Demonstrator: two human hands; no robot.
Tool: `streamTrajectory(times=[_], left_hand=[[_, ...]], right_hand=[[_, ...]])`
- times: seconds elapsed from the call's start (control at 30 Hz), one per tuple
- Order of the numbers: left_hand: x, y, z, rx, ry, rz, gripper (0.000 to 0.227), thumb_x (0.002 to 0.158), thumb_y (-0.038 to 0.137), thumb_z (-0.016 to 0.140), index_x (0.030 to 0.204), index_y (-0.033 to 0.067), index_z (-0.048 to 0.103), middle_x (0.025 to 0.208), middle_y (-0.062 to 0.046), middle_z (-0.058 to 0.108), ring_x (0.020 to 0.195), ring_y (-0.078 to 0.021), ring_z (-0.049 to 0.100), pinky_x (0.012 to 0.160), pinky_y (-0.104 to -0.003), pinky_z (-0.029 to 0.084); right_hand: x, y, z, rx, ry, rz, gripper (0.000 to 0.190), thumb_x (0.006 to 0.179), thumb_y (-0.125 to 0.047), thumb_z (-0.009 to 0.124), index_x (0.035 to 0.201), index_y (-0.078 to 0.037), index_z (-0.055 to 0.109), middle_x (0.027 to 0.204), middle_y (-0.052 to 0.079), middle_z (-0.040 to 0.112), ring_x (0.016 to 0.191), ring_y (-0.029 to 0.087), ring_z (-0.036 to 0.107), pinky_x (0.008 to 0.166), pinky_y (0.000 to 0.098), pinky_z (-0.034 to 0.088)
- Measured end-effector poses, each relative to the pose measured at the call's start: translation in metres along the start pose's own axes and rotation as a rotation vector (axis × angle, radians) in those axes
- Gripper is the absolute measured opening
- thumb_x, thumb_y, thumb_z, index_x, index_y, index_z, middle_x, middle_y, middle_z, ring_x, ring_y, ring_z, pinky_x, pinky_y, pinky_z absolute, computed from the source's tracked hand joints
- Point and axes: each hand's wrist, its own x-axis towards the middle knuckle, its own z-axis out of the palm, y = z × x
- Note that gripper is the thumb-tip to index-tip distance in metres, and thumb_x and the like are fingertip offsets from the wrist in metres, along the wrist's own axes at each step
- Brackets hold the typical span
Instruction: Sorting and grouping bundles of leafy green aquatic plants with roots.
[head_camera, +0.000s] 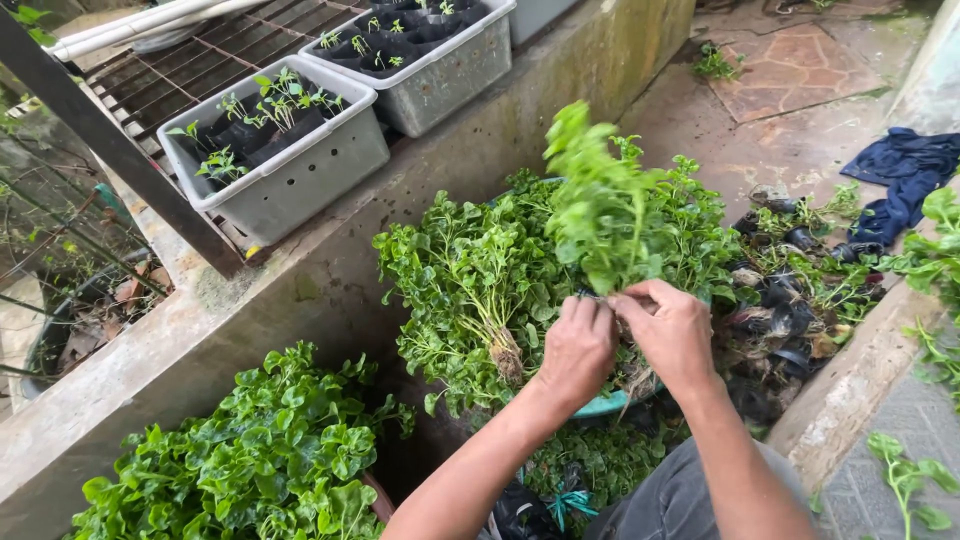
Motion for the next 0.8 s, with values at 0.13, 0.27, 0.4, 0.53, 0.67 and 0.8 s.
streamTrajectory(times=[0.13, 0.27, 0.4, 0.53, 0.67, 0.8], left_hand=[[-0.001, 0.008, -0.005, 0.205, -0.018, 0.217, 0.031, 0.080, 0.004, 0.062, 0.108, -0.0095, 0.062, 0.096, -0.015, 0.054, 0.091, -0.0272, 0.053, 0.073, -0.036, 0.050], [0.001, 0.013, -0.011, 0.240, -0.015, 0.242, 0.036, 0.080, 0.005, 0.062, 0.111, -0.0124, 0.062, 0.095, -0.015, 0.053, 0.089, -0.0262, 0.053, 0.070, -0.035, 0.049], [0.005, 0.008, -0.015, 0.193, -0.035, 0.165, 0.031, 0.079, 0.000, 0.062, 0.108, -0.0105, 0.061, 0.094, -0.016, 0.053, 0.088, -0.0268, 0.052, 0.071, -0.036, 0.049], [0.011, 0.016, -0.028, 0.119, 0.050, 0.139, 0.025, 0.083, 0.000, 0.064, 0.106, -0.0093, 0.060, 0.090, -0.016, 0.052, 0.085, -0.0287, 0.051, 0.072, -0.038, 0.049], [0.011, 0.021, -0.030, 0.093, 0.110, 0.163, 0.025, 0.087, 0.001, 0.065, 0.108, -0.0104, 0.060, 0.090, -0.016, 0.052, 0.084, -0.0288, 0.052, 0.072, -0.039, 0.048], [0.011, 0.022, -0.033, 0.076, 0.119, 0.150, 0.025, 0.086, 0.000, 0.066, 0.108, -0.0091, 0.061, 0.089, -0.015, 0.052, 0.082, -0.0283, 0.052, 0.070, -0.039, 0.048]], right_hand=[[-0.006, -0.021, 0.002, -0.222, 0.154, -0.106, 0.028, 0.085, -0.024, 0.086, 0.088, 0.002, 0.075, 0.082, 0.016, 0.076, 0.067, 0.019, 0.072, 0.061, 0.0331, 0.054], [-0.003, -0.002, 0.005, -0.352, 0.177, -0.185, 0.022, 0.085, -0.017, 0.085, 0.088, 0.002, 0.074, 0.082, 0.016, 0.076, 0.068, 0.019, 0.070, 0.061, 0.0338, 0.053], [0.004, 0.019, 0.005, 0.103, 0.053, -0.081, 0.012, 0.090, -0.007, 0.078, 0.100, -0.001, 0.078, 0.089, 0.008, 0.078, 0.073, 0.011, 0.069, 0.064, 0.0277, 0.053], [0.003, 0.013, 0.008, 0.737, 0.030, 0.063, 0.017, 0.086, 0.000, 0.077, 0.103, 0.001, 0.077, 0.093, 0.003, 0.078, 0.079, 0.008, 0.071, 0.076, 0.0256, 0.060], [0.000, 0.013, 0.004, 0.638, 0.073, -0.058, 0.022, 0.086, 0.004, 0.079, 0.108, 0.002, 0.077, 0.099, 0.004, 0.076, 0.084, 0.007, 0.066, 0.077, 0.0220, 0.053], [0.000, 0.011, -0.002, 0.527, 0.052, -0.072, 0.019, 0.088, 0.004, 0.074, 0.107, 0.002, 0.077, 0.093, 0.006, 0.077, 0.081, 0.009, 0.069, 0.076, 0.0226, 0.055]])
